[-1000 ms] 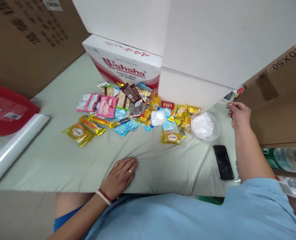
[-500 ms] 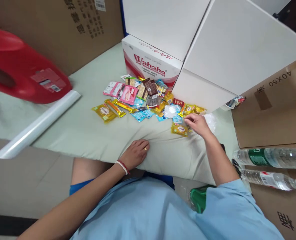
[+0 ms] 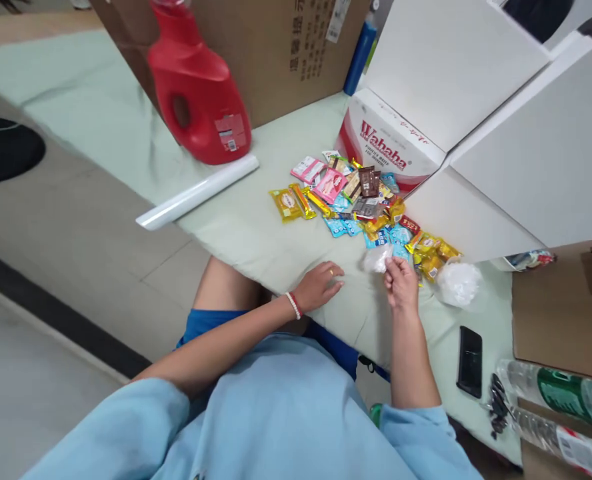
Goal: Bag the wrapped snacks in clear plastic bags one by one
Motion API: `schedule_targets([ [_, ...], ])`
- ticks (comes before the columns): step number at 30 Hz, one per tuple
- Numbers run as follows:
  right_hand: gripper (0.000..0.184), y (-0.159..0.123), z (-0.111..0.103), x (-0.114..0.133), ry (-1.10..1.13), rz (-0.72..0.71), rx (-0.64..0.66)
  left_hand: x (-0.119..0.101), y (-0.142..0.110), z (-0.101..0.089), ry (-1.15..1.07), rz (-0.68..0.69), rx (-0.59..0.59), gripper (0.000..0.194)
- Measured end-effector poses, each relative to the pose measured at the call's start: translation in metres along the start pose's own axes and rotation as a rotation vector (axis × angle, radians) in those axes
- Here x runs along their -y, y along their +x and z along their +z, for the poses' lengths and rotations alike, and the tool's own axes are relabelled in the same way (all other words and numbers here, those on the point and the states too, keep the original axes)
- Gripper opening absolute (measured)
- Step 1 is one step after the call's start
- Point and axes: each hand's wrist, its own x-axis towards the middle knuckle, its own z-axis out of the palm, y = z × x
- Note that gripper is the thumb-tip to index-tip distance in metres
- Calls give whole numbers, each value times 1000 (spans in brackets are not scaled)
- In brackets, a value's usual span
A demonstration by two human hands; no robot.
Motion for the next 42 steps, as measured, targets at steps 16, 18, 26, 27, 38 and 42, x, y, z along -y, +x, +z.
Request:
schedule_targets([
  [16,28,-61,-17,3,147,109,-79,2,2,12,-749,-471,-7,43],
  [18,26,-50,-31,17,215,30,-170,2,0,12,-713,-463,26,42],
  [26,19,-50,-38,23,407,80,49,-5,1,12,-808,-480,-37,48],
  [27,18,-54,-32,17,412,102,94,-7,1,12,-845,-499,-37,55],
  [38,33,-70,-12,-4,506,201,150,-19,-2,2,-1069,-584,125,50],
  [42,30,-71,-20,-7,527,224,98,-22,-1,0,-1027,-614,153,52],
])
